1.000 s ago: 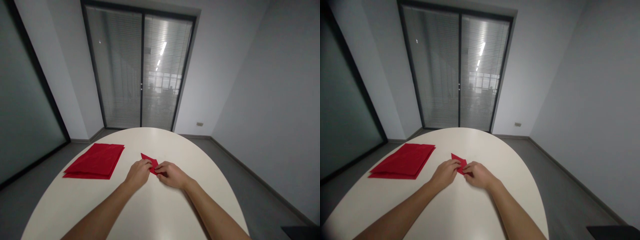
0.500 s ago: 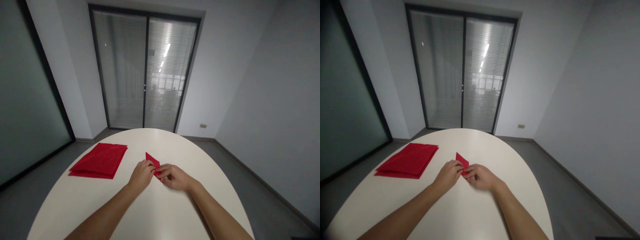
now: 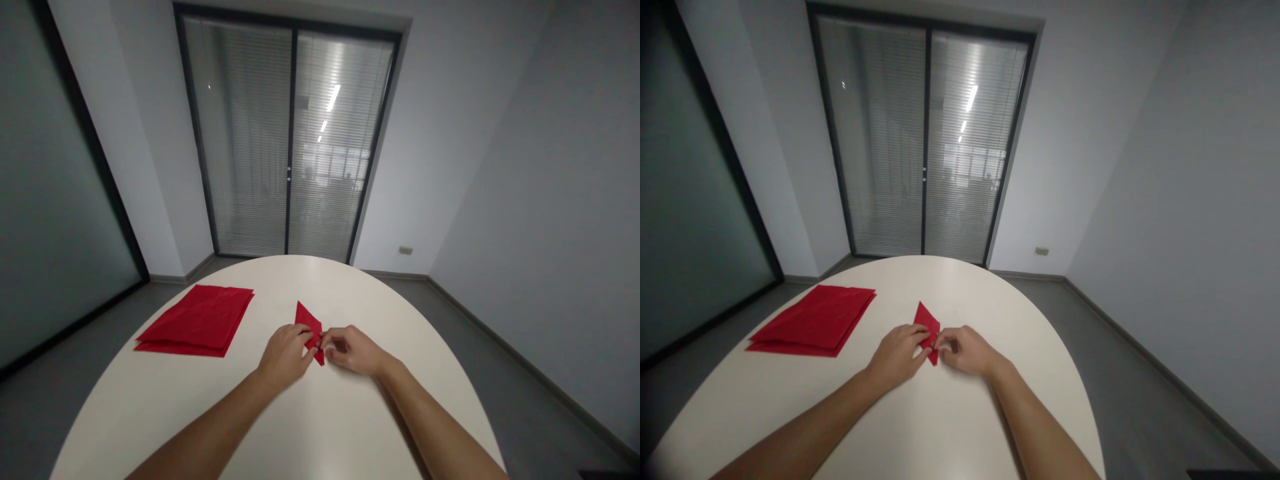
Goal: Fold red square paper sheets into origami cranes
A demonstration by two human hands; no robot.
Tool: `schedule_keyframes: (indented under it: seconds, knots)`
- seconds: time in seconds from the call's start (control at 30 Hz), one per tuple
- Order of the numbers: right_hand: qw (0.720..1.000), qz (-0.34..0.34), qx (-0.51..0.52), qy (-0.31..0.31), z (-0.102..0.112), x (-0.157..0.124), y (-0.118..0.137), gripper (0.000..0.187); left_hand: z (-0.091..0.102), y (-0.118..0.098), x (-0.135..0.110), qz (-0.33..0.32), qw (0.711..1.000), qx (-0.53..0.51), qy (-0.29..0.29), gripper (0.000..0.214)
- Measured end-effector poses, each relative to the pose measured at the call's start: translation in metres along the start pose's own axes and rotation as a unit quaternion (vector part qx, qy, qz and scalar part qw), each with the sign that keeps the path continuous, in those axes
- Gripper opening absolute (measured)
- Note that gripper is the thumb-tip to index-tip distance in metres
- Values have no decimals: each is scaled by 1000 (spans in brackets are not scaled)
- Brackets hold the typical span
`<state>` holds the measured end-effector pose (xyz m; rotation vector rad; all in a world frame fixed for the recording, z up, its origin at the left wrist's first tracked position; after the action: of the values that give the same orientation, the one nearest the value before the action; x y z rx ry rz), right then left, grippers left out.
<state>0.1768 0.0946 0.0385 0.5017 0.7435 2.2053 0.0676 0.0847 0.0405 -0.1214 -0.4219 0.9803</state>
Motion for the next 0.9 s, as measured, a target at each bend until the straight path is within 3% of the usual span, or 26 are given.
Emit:
schedule_keyframes:
  seconds: [0.33,0.53,0.8,0.9]
  knots:
    - [996,66,-50,-32,3,4,14,19,-2,1,-1,-21,999,-22,25,36]
    - [993,101,-54,8,-1,0,16,10,-2,4,-4,-43,997,-40,45,42]
    - [994,101,5,46,-8,0,23,11,-3,5,-4,-51,997,-49,43,39]
    - [997,75,3,8,-1,0,18,17,-4,4,-5,-62,995,-64,50,41]
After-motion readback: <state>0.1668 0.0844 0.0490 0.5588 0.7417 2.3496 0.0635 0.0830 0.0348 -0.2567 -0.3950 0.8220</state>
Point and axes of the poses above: each hand's wrist, its own x-axis towards the middle knuckle, its own z-axis out of the back of the hand, y = z × x, the point moved 10 cm from there along x, towards the middle knuckle, and after that the axes turned 5 degrees about y, right-handed, at the moved point
